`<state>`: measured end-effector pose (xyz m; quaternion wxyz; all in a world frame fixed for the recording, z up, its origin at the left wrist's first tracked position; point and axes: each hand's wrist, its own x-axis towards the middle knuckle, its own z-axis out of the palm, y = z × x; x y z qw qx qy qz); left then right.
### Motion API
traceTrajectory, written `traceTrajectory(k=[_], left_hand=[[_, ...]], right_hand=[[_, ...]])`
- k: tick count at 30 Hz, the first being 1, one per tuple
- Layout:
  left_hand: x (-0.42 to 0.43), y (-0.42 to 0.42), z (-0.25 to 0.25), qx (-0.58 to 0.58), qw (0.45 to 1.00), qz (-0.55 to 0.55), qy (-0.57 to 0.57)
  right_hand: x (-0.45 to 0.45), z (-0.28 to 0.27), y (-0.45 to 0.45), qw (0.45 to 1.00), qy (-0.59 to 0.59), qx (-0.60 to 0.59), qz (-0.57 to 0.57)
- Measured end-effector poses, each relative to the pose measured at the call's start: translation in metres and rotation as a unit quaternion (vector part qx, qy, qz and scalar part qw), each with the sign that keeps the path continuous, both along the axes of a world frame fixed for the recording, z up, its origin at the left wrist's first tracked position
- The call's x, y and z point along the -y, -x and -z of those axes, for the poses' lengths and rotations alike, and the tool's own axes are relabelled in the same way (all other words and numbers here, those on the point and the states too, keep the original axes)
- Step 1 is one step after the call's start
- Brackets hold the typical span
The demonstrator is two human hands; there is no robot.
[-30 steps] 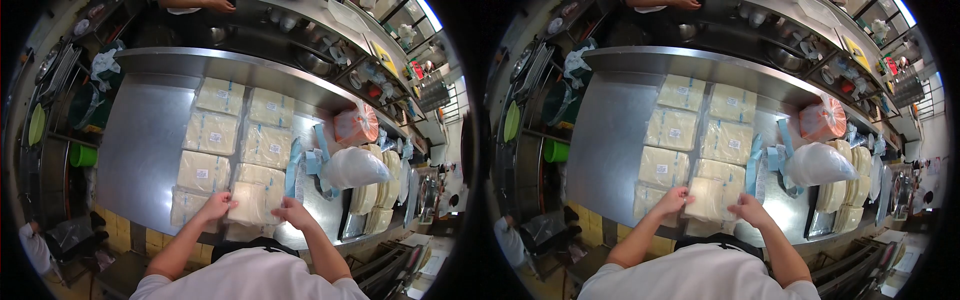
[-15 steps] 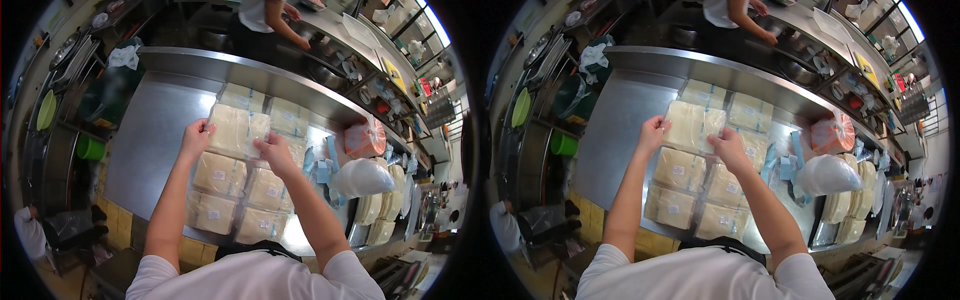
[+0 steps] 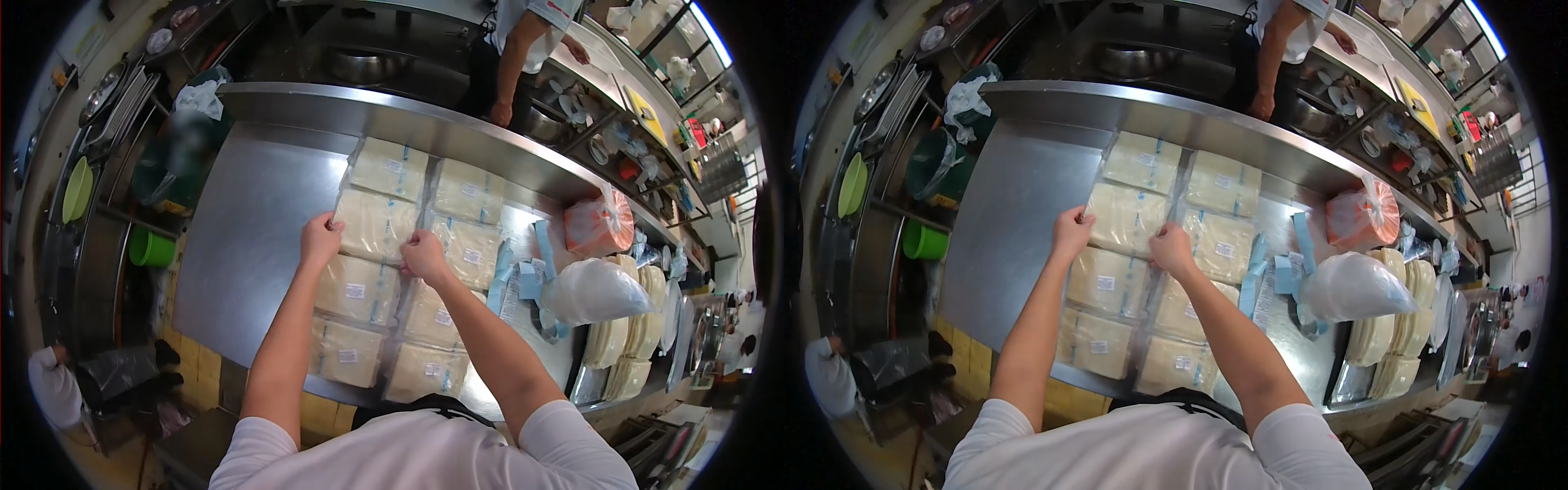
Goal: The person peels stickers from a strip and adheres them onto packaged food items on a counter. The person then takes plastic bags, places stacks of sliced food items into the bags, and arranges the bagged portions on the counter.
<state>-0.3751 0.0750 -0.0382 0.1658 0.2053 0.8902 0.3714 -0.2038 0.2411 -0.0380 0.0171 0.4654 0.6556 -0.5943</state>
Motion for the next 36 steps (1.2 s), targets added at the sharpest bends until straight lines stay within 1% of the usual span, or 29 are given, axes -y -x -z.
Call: traceTrajectory(k=[1, 3, 4, 6, 7, 8, 9, 10, 12, 13, 14, 15, 16, 18, 21, 23, 25, 26, 27, 28, 29, 30, 31, 33, 35, 36], left_hand=[[0.000, -0.008, -0.008, -0.014, 1.000, -0.010, 0.009], [-0.003, -0.023, -0.008, -0.165, 0.986, 0.014, -0.007], [-0.006, -0.032, -0.008, -0.239, 0.971, 0.027, -0.017], [-0.013, -0.056, -0.016, -0.179, 0.967, 0.177, 0.049], [-0.015, -0.067, -0.018, -0.147, 0.953, 0.251, 0.084], [-0.012, -0.078, -0.014, -0.171, 0.951, 0.241, 0.091], [-0.010, -0.090, -0.006, -0.193, 0.948, 0.231, 0.100], [-0.013, -0.099, -0.002, -0.219, 0.945, 0.221, 0.104], [-0.013, -0.115, -0.018, -0.190, 0.951, 0.220, 0.106], [-0.015, -0.127, -0.026, -0.176, 0.954, 0.220, 0.107], [-0.017, -0.144, -0.028, -0.167, 0.956, 0.229, 0.071], [-0.018, -0.163, -0.030, -0.160, 0.958, 0.237, 0.033], [-0.017, -0.183, -0.033, -0.150, 0.958, 0.244, -0.004], [-0.019, -0.227, -0.041, -0.131, 0.950, 0.272, -0.077], [-0.022, -0.289, -0.054, -0.089, 0.938, 0.295, -0.156], [-0.026, -0.325, -0.058, -0.078, 0.930, 0.308, -0.185], [-0.037, -0.354, -0.083, -0.042, 0.924, 0.326, -0.194], [-0.041, -0.368, -0.096, -0.020, 0.921, 0.335, -0.198], [-0.047, -0.378, -0.104, -0.023, 0.915, 0.348, -0.201], [-0.053, -0.390, -0.118, 0.025, 0.918, 0.336, -0.210], [-0.060, -0.402, -0.134, 0.074, 0.918, 0.324, -0.219], [-0.066, -0.414, -0.145, 0.123, 0.915, 0.311, -0.225], [-0.073, -0.428, -0.149, 0.192, 0.885, 0.305, -0.295], [-0.086, -0.457, -0.156, 0.325, 0.799, 0.283, -0.420], [-0.088, -0.475, -0.170, 0.281, 0.821, 0.366, -0.337], [-0.085, -0.483, -0.172, 0.256, 0.827, 0.406, -0.294]], right_hand=[[0.001, -0.002, -0.007, 0.998, -0.061, -0.012, -0.012], [0.000, -0.013, -0.024, 0.981, -0.185, -0.038, -0.032], [-0.001, -0.037, -0.039, 0.974, -0.213, -0.065, -0.036], [-0.009, -0.099, -0.080, 0.956, -0.261, -0.129, -0.031], [-0.017, -0.127, -0.106, 0.945, -0.280, -0.167, -0.021], [-0.031, -0.157, -0.134, 0.928, -0.336, -0.162, -0.021], [-0.043, -0.189, -0.159, 0.885, -0.428, -0.185, -0.009], [-0.058, -0.222, -0.184, 0.856, -0.495, -0.149, -0.004], [-0.099, -0.267, -0.236, 0.761, -0.643, -0.074, -0.055], [-0.117, -0.273, -0.260, 0.751, -0.656, 0.000, -0.074], [-0.133, -0.280, -0.286, 0.738, -0.665, 0.073, -0.090], [-0.156, -0.265, -0.310, 0.701, -0.698, 0.091, -0.111], [-0.161, -0.269, -0.319, 0.759, -0.623, 0.133, -0.133], [-0.160, -0.276, -0.319, 0.851, -0.455, 0.199, -0.170], [-0.166, -0.249, -0.330, 0.777, -0.609, 0.127, -0.092], [-0.158, -0.262, -0.334, 0.762, -0.644, 0.060, -0.021], [-0.155, -0.281, -0.346, 0.731, -0.680, -0.035, 0.050], [-0.149, -0.292, -0.358, 0.749, -0.648, -0.091, 0.105], [-0.136, -0.311, -0.370, 0.760, -0.613, -0.145, 0.159], [-0.122, -0.327, -0.385, 0.764, -0.576, -0.198, 0.213], [-0.109, -0.338, -0.406, 0.789, -0.529, -0.205, 0.235], [-0.101, -0.333, -0.424, 0.806, -0.478, -0.232, 0.260], [-0.094, -0.323, -0.442, 0.820, -0.424, -0.258, 0.285], [-0.069, -0.296, -0.466, 0.830, -0.330, -0.294, 0.340], [-0.046, -0.252, -0.484, 0.840, -0.252, -0.318, 0.360], [-0.041, -0.220, -0.499, 0.851, -0.213, -0.332, 0.348]])
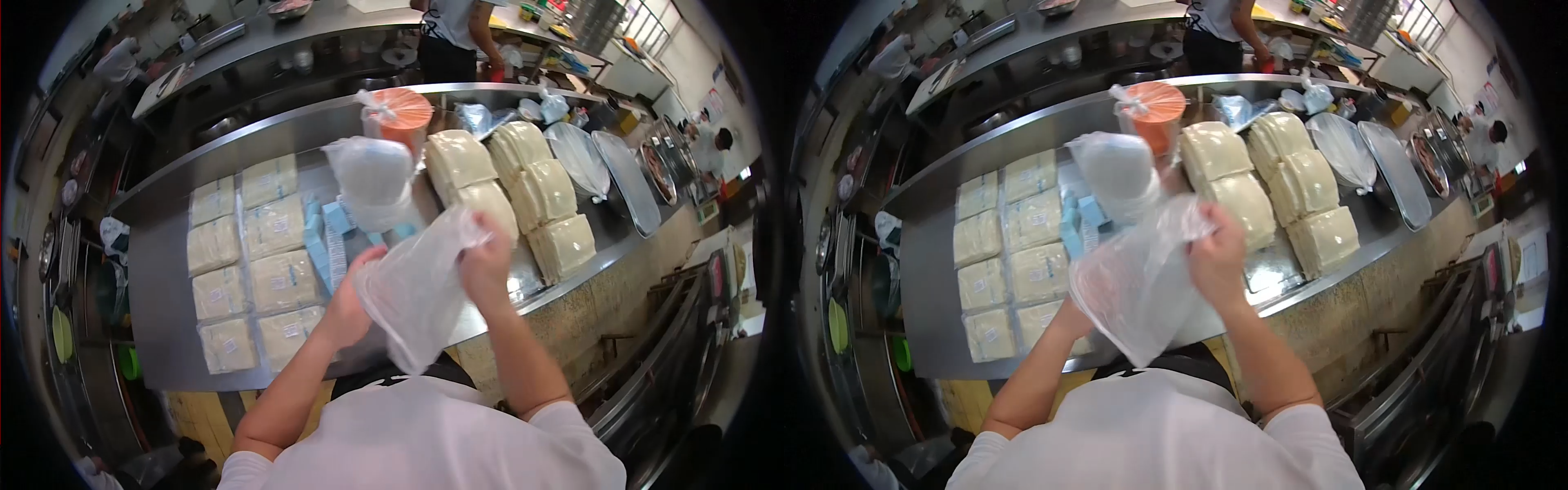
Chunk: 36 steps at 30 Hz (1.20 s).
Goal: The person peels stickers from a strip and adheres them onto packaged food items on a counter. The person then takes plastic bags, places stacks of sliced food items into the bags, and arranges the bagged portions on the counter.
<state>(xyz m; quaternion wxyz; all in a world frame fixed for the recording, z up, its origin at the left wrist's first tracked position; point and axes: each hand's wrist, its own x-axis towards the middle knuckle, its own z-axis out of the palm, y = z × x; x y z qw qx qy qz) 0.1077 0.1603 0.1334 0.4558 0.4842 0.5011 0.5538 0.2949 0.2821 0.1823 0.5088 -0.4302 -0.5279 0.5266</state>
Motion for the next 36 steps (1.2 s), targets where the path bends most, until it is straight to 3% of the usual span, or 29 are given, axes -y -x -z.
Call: traceTrajectory(k=[1, 2, 4, 6, 8, 11, 15, 19, 22, 25, 28, 31, 34, 35, 36], left_hand=[[0.001, -0.019, 0.015, 0.018, 0.995, 0.041, 0.093], [0.004, -0.030, 0.024, 0.051, 0.989, 0.006, 0.141], [0.008, -0.046, 0.038, 0.115, 0.963, -0.071, 0.235], [0.014, -0.046, 0.049, 0.024, 0.958, -0.154, 0.239], [0.015, -0.048, 0.044, -0.043, 0.951, -0.200, 0.233], [0.021, -0.043, 0.025, -0.111, 0.949, -0.192, 0.224], [0.043, -0.024, 0.021, -0.174, 0.938, -0.133, 0.270], [0.062, -0.011, 0.000, -0.254, 0.910, -0.066, 0.321], [0.071, 0.002, -0.001, -0.217, 0.950, -0.056, 0.218], [0.081, 0.026, 0.018, -0.226, 0.949, -0.021, 0.221], [0.078, 0.038, 0.008, -0.197, 0.944, -0.039, 0.263], [0.077, 0.051, 0.010, -0.255, 0.933, -0.026, 0.252], [0.077, 0.061, 0.020, -0.278, 0.930, -0.015, 0.239], [0.075, 0.062, 0.018, -0.290, 0.922, -0.017, 0.257], [0.070, 0.063, 0.013, -0.303, 0.913, -0.019, 0.274]], right_hand=[[0.001, 0.036, -0.032, 0.996, 0.084, 0.002, -0.036], [-0.001, 0.069, -0.047, 0.983, 0.167, 0.003, -0.080], [-0.034, 0.109, -0.077, 0.991, 0.068, 0.096, -0.060], [-0.071, 0.128, -0.097, 0.971, -0.048, 0.234, -0.010], [-0.114, 0.134, -0.103, 0.892, -0.183, 0.408, 0.068], [-0.147, 0.158, -0.093, 0.790, -0.178, 0.586, 0.026], [-0.153, 0.153, -0.088, 0.760, -0.154, 0.630, -0.037], [-0.143, 0.153, -0.062, 0.667, -0.168, 0.725, -0.032], [-0.144, 0.143, -0.040, 0.624, -0.160, 0.764, -0.018], [-0.162, 0.152, -0.037, 0.627, -0.144, 0.764, -0.052], [-0.158, 0.155, -0.044, 0.602, -0.173, 0.778, -0.033], [-0.157, 0.158, -0.052, 0.567, -0.195, 0.800, 0.017], [-0.191, 0.132, -0.070, 0.686, -0.050, 0.720, -0.087], [-0.211, 0.135, -0.085, 0.705, -0.074, 0.699, -0.091], [-0.215, 0.110, -0.094, 0.790, 0.037, 0.602, -0.109]])
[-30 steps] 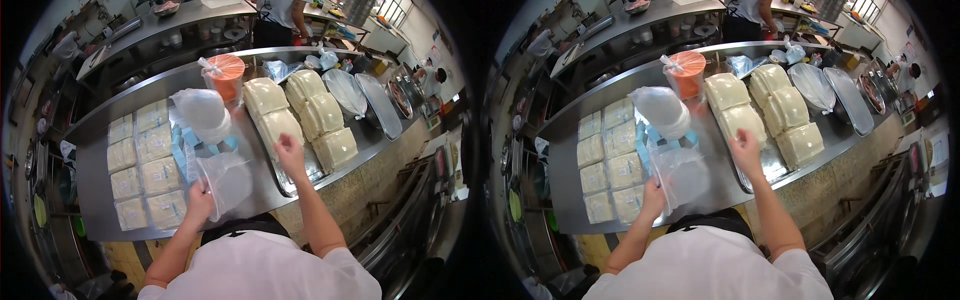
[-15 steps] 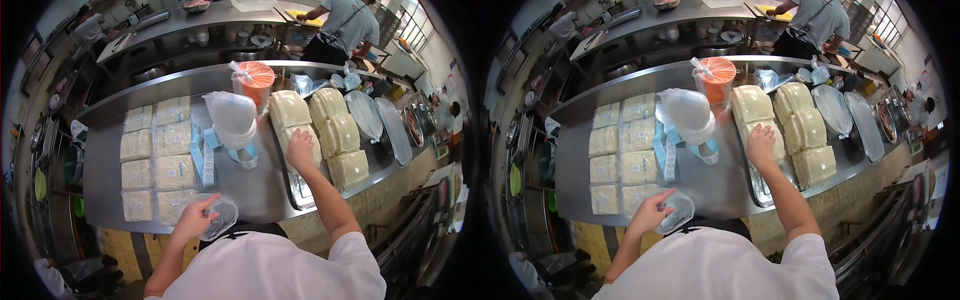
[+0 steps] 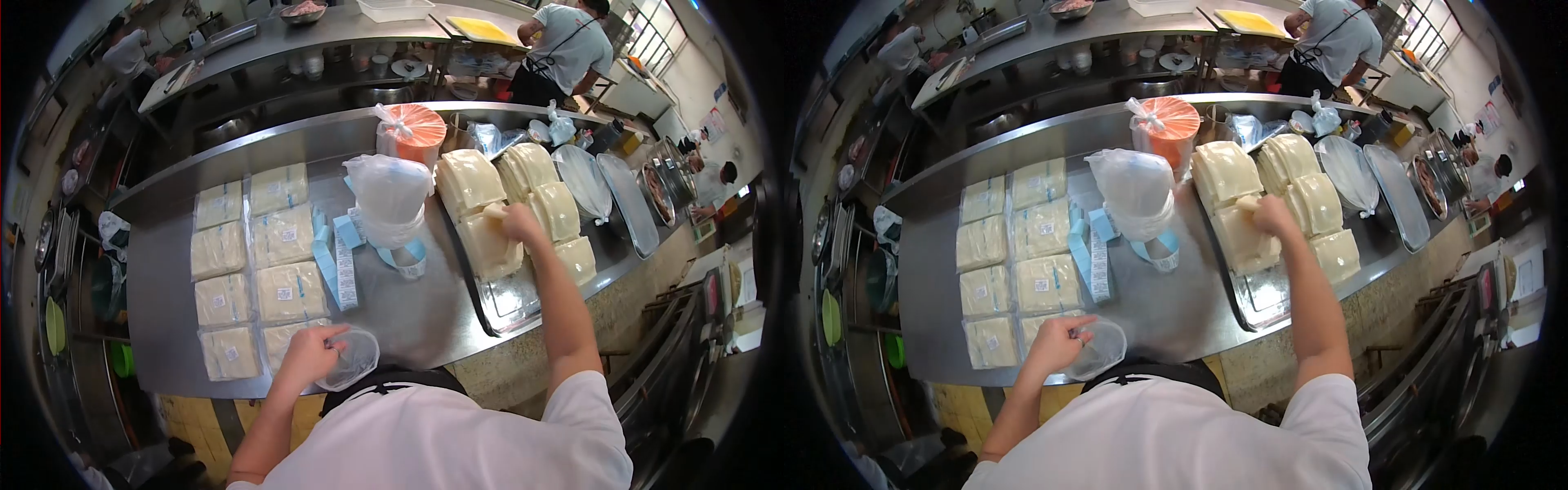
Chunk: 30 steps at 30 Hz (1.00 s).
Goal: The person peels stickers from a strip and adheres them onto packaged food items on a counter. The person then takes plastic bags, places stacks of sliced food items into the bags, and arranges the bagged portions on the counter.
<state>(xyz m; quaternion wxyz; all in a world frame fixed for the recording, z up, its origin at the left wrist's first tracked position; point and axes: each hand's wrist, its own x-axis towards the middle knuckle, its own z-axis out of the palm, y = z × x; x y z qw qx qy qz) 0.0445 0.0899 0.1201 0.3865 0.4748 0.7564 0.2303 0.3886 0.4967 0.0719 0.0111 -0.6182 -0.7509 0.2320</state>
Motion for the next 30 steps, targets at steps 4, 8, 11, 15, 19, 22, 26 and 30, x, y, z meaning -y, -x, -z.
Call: traceTrajectory(k=[4, 8, 11, 15, 19, 22, 26, 30], left_hand=[[-0.010, 0.000, 0.009, -0.007, 0.999, -0.042, -0.033], [-0.029, -0.009, 0.008, -0.009, 0.996, -0.074, -0.055], [-0.048, -0.022, 0.011, 0.007, 0.990, -0.100, -0.104], [-0.086, -0.055, 0.026, -0.008, 0.977, -0.134, -0.165], [-0.117, -0.091, 0.035, -0.014, 0.969, -0.177, -0.169], [-0.130, -0.116, 0.048, 0.023, 0.953, -0.180, -0.241], [-0.111, -0.150, 0.024, 0.065, 0.979, -0.064, -0.184], [-0.079, -0.150, 0.006, -0.079, 0.991, 0.022, -0.106]], right_hand=[[-0.015, -0.042, -0.079, 0.948, 0.152, -0.251, 0.122], [0.018, -0.024, -0.142, 0.814, 0.146, -0.551, 0.110], [0.091, -0.041, -0.133, 0.611, 0.227, -0.747, 0.132], [0.155, -0.007, -0.108, 0.451, 0.342, -0.822, 0.068], [0.215, -0.005, -0.067, 0.440, 0.470, -0.762, 0.063], [0.248, -0.007, -0.045, 0.443, 0.540, -0.710, 0.092], [0.256, 0.026, -0.028, 0.411, 0.623, -0.655, 0.122], [0.251, 0.044, -0.015, 0.409, 0.578, -0.680, 0.189]])
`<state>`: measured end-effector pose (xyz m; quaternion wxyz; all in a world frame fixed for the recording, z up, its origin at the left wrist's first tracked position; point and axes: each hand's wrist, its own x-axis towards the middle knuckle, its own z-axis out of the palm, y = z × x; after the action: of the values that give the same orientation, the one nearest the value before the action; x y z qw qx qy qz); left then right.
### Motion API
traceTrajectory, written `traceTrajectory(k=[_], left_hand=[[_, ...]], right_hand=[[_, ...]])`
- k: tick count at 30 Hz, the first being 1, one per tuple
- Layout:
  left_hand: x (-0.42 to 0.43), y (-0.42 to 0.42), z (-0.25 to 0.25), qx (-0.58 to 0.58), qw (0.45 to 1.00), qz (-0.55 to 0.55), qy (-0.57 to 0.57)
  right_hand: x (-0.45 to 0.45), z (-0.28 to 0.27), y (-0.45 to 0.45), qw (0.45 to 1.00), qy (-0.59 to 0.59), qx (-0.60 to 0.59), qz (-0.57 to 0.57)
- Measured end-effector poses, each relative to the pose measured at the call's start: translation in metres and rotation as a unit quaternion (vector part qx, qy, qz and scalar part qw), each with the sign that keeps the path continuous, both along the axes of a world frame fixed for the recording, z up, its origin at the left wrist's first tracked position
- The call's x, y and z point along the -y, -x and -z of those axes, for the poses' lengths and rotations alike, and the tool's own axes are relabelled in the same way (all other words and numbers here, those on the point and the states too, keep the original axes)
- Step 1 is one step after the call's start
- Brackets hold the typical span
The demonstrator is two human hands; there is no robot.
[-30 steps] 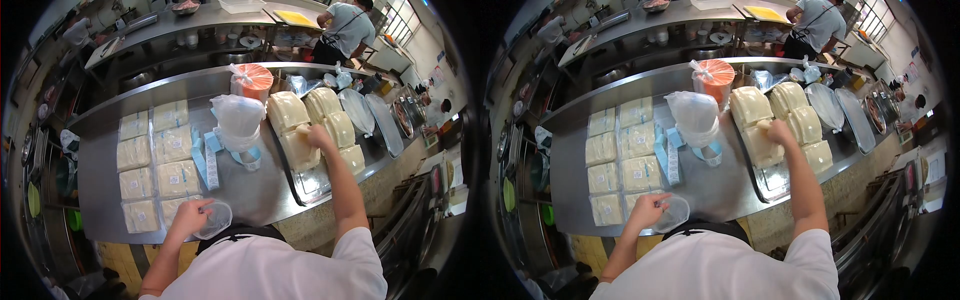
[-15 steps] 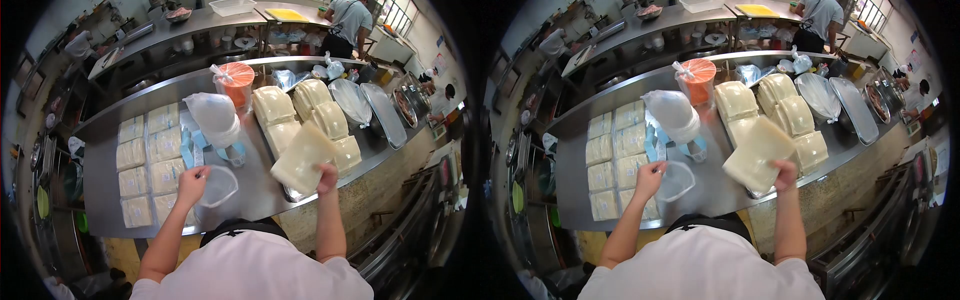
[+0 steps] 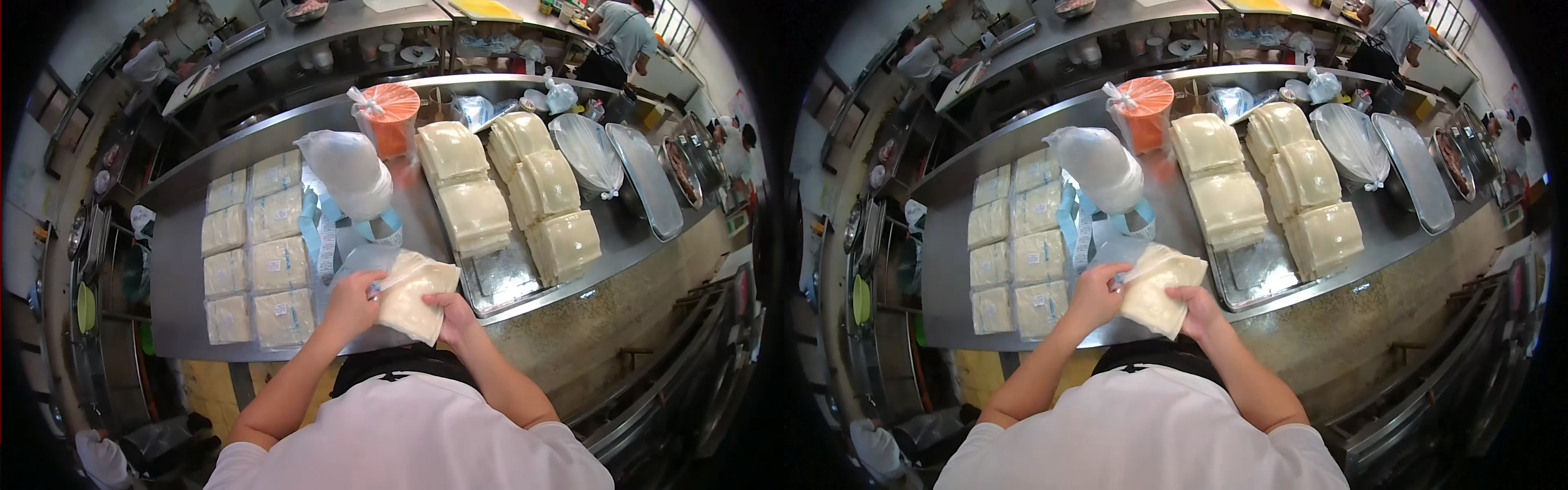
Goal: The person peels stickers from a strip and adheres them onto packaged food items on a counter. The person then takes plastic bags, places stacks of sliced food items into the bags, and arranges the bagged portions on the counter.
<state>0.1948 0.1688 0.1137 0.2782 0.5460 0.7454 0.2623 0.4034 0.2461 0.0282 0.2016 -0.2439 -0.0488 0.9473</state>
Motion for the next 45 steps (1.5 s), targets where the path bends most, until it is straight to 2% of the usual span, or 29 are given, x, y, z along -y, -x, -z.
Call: traceTrajectory(k=[2, 5, 8, 10, 11, 13, 16, 20, 21, 23, 24, 26, 27, 29, 30, 32, 35, 37, 40, 43, 45], left_hand=[[0.012, 0.010, 0.018, -0.060, 0.998, -0.015, 0.026], [0.019, 0.014, 0.012, -0.068, 0.993, -0.020, 0.095], [0.033, 0.012, 0.032, -0.099, 0.993, -0.009, 0.061], [0.046, 0.013, 0.024, -0.072, 0.995, 0.024, 0.063], [0.050, 0.015, 0.021, -0.058, 0.995, 0.043, 0.064], [0.050, 0.031, 0.018, -0.090, 0.996, 0.008, -0.011], [0.032, 0.047, 0.010, -0.066, 0.994, 0.002, -0.082], [-0.006, 0.054, 0.007, -0.037, 0.982, 0.041, -0.183], [-0.006, 0.049, 0.010, -0.051, 0.980, 0.095, -0.168], [-0.005, 0.040, 0.014, -0.082, 0.967, 0.200, -0.137], [0.000, 0.039, 0.012, -0.053, 0.965, 0.203, -0.161], [0.019, 0.033, 0.007, 0.006, 0.956, 0.208, -0.207], [0.031, 0.033, 0.012, -0.016, 0.965, 0.172, -0.196], [0.057, 0.038, 0.022, -0.061, 0.977, 0.101, -0.176], [0.065, 0.041, 0.034, -0.053, 0.978, 0.111, -0.168], [0.075, 0.046, 0.065, -0.036, 0.980, 0.128, -0.149], [0.075, 0.035, 0.072, 0.019, 0.974, 0.153, -0.168], [0.074, 0.031, 0.076, 0.047, 0.980, 0.106, -0.164], [0.083, 0.027, 0.092, 0.086, 0.983, 0.089, -0.132], [0.078, 0.023, 0.086, 0.107, 0.977, 0.115, -0.144], [0.080, 0.021, 0.084, 0.114, 0.974, 0.138, -0.140]], right_hand=[[0.002, -0.004, 0.007, 0.998, -0.028, 0.035, 0.038], [0.011, 0.004, 0.024, 0.990, -0.060, 0.085, 0.093], [0.023, 0.015, 0.047, 0.986, -0.046, 0.093, 0.131], [0.030, 0.011, 0.064, 0.983, -0.041, 0.088, 0.154], [0.037, 0.010, 0.071, 0.975, -0.090, 0.131, 0.157], [0.054, -0.006, 0.086, 0.944, -0.186, 0.218, 0.163], [0.075, -0.021, 0.103, 0.919, -0.280, 0.239, 0.138], [0.090, -0.032, 0.127, 0.938, -0.267, 0.210, 0.069], [0.092, -0.023, 0.131, 0.947, -0.255, 0.184, 0.059], [0.093, -0.009, 0.135, 0.983, -0.144, 0.097, 0.059], [0.091, 0.000, 0.135, 0.993, -0.087, 0.052, 0.059], [0.079, 0.034, 0.122, 0.992, -0.051, 0.054, 0.101], [0.076, 0.043, 0.114, 0.991, -0.032, 0.055, 0.122], [0.071, 0.038, 0.107, 0.975, -0.085, 0.101, 0.179], [0.069, 0.035, 0.104, 0.964, -0.109, 0.124, 0.207], [0.065, 0.043, 0.095, 0.967, -0.065, 0.096, 0.226], [0.058, 0.076, 0.094, 0.957, -0.025, 0.105, 0.268], [0.052, 0.077, 0.101, 0.947, 0.034, 0.110, 0.299], [0.049, 0.063, 0.109, 0.942, 0.043, 0.117, 0.311], [0.043, 0.097, 0.102, 0.963, 0.029, 0.069, 0.259], [0.039, 0.111, 0.104, 0.969, 0.025, 0.111, 0.219]])
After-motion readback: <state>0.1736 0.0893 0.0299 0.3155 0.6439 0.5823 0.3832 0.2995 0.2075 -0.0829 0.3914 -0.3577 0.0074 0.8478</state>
